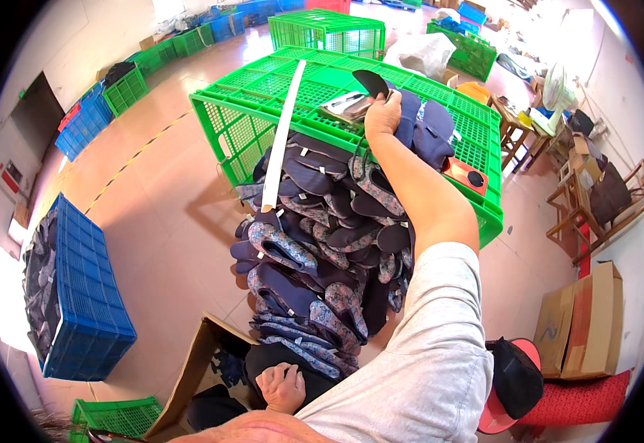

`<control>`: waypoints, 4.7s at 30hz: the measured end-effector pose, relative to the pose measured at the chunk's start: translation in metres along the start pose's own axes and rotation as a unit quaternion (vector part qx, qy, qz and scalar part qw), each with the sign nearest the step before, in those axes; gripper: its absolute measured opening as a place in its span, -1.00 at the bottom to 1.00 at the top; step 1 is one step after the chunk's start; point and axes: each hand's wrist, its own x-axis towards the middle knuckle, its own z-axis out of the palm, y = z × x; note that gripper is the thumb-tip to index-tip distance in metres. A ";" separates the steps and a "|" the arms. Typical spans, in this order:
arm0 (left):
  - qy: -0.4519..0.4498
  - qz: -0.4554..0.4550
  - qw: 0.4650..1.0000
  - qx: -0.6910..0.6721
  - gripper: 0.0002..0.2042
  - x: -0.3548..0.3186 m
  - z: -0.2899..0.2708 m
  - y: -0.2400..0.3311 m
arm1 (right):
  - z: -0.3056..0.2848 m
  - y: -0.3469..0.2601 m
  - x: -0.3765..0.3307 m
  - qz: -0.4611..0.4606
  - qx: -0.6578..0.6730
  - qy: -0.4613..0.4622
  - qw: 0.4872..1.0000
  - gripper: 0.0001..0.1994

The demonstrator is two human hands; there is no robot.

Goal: The person sits on the floor and uses scissors to trim loose threads and tags from a series of patterned slippers. They pick up each slipper from a green crate, cut the excess material, and place the finished item into a cardboard box. The person also briefly handles a red cloth and a notebook during the process.

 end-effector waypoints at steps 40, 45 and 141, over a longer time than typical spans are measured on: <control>0.023 -0.002 1.000 -0.012 -0.77 -0.002 -0.001 -0.002 | 0.000 -0.025 -0.026 -0.146 -0.230 -0.096 0.958 -0.72; 0.037 0.004 0.999 -0.014 -0.81 0.002 -0.002 -0.001 | -0.031 -0.045 -0.036 -0.122 0.012 -0.082 0.989 -0.77; -0.038 -0.442 0.364 -0.819 -0.40 0.018 0.015 -0.003 | -0.330 -0.051 -0.422 0.492 0.193 -0.492 0.692 -0.83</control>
